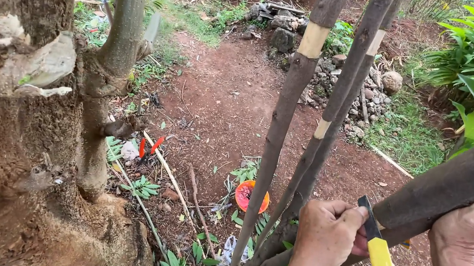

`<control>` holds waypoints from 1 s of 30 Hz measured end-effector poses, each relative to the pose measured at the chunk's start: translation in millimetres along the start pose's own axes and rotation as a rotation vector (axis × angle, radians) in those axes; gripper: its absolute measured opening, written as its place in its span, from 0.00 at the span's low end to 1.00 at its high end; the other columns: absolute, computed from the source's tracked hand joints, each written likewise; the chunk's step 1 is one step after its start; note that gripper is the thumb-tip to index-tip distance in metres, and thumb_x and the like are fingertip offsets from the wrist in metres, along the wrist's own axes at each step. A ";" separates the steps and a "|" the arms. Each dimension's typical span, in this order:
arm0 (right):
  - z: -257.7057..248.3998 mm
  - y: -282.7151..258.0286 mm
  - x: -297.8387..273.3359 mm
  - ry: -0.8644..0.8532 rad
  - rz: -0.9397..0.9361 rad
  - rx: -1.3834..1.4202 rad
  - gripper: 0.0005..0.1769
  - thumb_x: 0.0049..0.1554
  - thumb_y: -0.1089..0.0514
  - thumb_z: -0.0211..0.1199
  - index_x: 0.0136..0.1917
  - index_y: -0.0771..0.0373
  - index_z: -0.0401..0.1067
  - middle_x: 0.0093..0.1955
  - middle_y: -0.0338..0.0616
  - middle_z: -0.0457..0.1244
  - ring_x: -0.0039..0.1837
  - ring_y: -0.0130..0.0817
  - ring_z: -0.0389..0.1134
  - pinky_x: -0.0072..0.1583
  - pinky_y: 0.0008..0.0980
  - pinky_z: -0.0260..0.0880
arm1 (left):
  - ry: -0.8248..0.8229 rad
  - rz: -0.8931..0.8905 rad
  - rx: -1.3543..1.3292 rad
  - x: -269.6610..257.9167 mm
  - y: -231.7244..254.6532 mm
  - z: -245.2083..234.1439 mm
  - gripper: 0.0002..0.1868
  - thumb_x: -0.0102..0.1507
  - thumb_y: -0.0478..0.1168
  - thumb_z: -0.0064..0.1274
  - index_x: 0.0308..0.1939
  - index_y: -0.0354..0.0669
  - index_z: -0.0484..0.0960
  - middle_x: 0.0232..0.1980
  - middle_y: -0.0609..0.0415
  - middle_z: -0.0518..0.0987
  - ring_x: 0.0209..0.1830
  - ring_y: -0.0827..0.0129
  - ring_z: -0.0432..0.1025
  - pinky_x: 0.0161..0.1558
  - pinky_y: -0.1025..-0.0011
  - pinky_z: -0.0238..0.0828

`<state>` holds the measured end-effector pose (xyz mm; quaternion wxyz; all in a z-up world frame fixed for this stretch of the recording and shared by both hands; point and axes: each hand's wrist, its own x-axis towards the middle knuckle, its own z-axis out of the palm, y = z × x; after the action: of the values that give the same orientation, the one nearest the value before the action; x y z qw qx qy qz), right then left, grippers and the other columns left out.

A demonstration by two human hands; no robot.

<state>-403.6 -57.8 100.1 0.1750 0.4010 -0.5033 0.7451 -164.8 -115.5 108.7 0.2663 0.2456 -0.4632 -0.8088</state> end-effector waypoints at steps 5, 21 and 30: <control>-2.0 3.0 0.0 0.003 -0.086 -0.067 0.42 0.68 0.22 0.54 0.69 0.63 0.66 0.62 0.46 0.64 0.64 0.40 0.69 0.68 0.44 0.76 | 0.012 0.015 0.018 -1.1 2.1 1.3 0.13 0.70 0.35 0.55 0.30 0.33 0.81 0.30 0.43 0.83 0.24 0.66 0.80 0.25 0.76 0.83; 6.1 -3.2 -3.6 -0.049 -0.202 -0.054 0.40 0.74 0.29 0.50 0.70 0.72 0.62 0.64 0.58 0.61 0.66 0.53 0.68 0.69 0.53 0.75 | 0.033 -0.042 0.048 -6.4 5.1 7.0 0.13 0.70 0.36 0.54 0.31 0.34 0.82 0.28 0.46 0.82 0.23 0.67 0.80 0.22 0.78 0.80; 1.1 0.3 -2.5 -0.051 -0.249 -0.065 0.37 0.76 0.34 0.49 0.68 0.75 0.62 0.63 0.63 0.61 0.65 0.56 0.67 0.68 0.55 0.74 | 0.066 -0.050 0.460 -6.2 36.2 6.4 0.23 0.62 0.42 0.54 0.14 0.50 0.63 0.16 0.63 0.64 0.18 0.77 0.57 0.23 0.73 0.56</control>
<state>-401.8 -58.6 98.2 0.2663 0.4733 -0.4776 0.6906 -157.0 -123.0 144.5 0.1982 0.3375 -0.6202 -0.6798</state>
